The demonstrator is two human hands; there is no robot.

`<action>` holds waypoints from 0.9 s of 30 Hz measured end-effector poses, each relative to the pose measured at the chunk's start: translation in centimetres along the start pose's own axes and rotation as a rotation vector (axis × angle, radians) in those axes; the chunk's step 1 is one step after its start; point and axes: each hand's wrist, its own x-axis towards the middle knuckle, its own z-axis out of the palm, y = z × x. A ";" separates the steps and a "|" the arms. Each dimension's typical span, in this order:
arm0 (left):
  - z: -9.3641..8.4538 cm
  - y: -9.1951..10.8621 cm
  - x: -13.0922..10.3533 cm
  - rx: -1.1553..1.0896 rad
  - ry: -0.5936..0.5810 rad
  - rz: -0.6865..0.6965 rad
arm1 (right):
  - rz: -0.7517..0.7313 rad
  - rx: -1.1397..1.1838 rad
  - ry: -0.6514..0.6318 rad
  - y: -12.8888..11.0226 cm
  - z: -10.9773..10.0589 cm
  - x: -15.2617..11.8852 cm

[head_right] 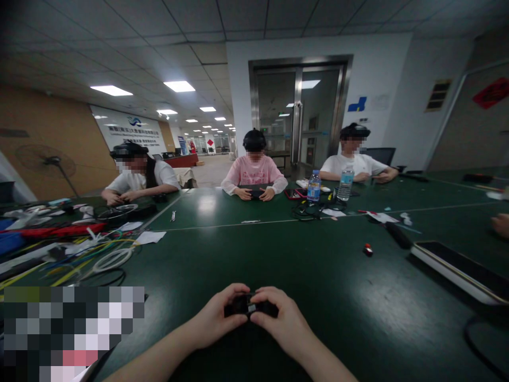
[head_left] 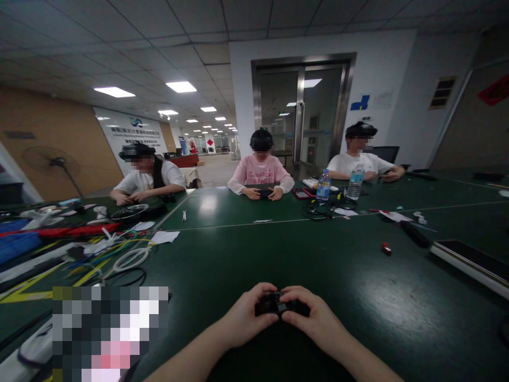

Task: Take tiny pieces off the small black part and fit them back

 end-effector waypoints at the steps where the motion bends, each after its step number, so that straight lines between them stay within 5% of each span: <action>1: 0.0 0.0 0.0 0.001 0.001 -0.005 | 0.006 -0.010 0.000 0.1 0.0 0.0; 27: -0.1 0.5 -0.3 0.031 -0.016 -0.004 | 0.011 0.011 -0.026 -0.7 -0.4 0.2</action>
